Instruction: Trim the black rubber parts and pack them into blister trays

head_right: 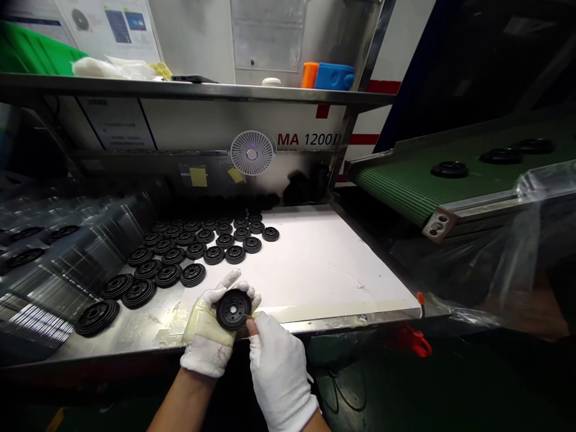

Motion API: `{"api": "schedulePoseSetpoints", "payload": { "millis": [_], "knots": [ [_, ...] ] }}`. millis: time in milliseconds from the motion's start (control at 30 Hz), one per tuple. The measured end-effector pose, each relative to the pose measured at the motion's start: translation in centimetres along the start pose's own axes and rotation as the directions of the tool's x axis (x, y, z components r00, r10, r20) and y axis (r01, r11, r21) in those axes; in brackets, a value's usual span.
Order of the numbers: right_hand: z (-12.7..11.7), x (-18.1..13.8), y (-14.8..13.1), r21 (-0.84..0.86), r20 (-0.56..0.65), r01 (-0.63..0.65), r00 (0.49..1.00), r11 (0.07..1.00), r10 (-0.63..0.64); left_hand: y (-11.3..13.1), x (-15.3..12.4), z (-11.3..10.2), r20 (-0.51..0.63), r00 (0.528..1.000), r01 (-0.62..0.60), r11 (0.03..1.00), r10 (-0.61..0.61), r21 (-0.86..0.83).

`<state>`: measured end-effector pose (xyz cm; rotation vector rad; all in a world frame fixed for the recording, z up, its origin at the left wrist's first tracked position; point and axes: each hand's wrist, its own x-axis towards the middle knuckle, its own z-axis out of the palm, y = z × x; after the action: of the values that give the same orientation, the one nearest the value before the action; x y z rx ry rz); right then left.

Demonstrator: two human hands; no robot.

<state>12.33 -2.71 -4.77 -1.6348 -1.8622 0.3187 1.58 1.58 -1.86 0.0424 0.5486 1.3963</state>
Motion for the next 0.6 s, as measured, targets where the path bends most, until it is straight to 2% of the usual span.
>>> {"api": "schedulePoseSetpoints", "payload": {
  "millis": [167,267,333,400,500,533,600],
  "knots": [
    [0.4,-0.3,-0.1,-0.071,-0.099,0.065,0.992,0.995,-0.072,-0.5,0.6,0.4,-0.075,0.997,-0.036,0.986,0.024,-0.160],
    [0.8,-0.6,-0.5,-0.079,-0.091,0.087,0.991,0.993,-0.095,-0.7,1.0,0.3,-0.116,0.992,-0.071,0.975,0.047,-0.211],
    [0.9,-0.6,-0.6,-0.060,-0.071,0.079,0.994,0.995,-0.083,-0.7,1.0,0.1,-0.093,0.992,-0.096,0.979,0.080,-0.180],
    [0.8,-0.6,-0.5,-0.029,-0.037,0.053,0.998,0.998,-0.054,-0.4,0.7,-0.2,-0.029,0.996,-0.088,0.993,0.086,-0.078],
    [0.5,-0.5,-0.1,0.009,0.018,0.011,1.000,1.000,-0.011,0.1,0.1,-0.6,0.028,0.999,0.035,0.995,-0.038,0.093],
    [0.4,-0.4,0.0,0.014,0.029,0.002,1.000,1.000,-0.002,0.2,0.0,-0.6,0.035,0.996,0.073,0.991,-0.077,0.113],
    [0.3,-0.4,0.2,0.012,0.032,-0.009,0.999,1.000,0.009,0.3,-0.1,-0.7,0.060,0.995,0.072,0.993,-0.078,0.096]
  ]
}}
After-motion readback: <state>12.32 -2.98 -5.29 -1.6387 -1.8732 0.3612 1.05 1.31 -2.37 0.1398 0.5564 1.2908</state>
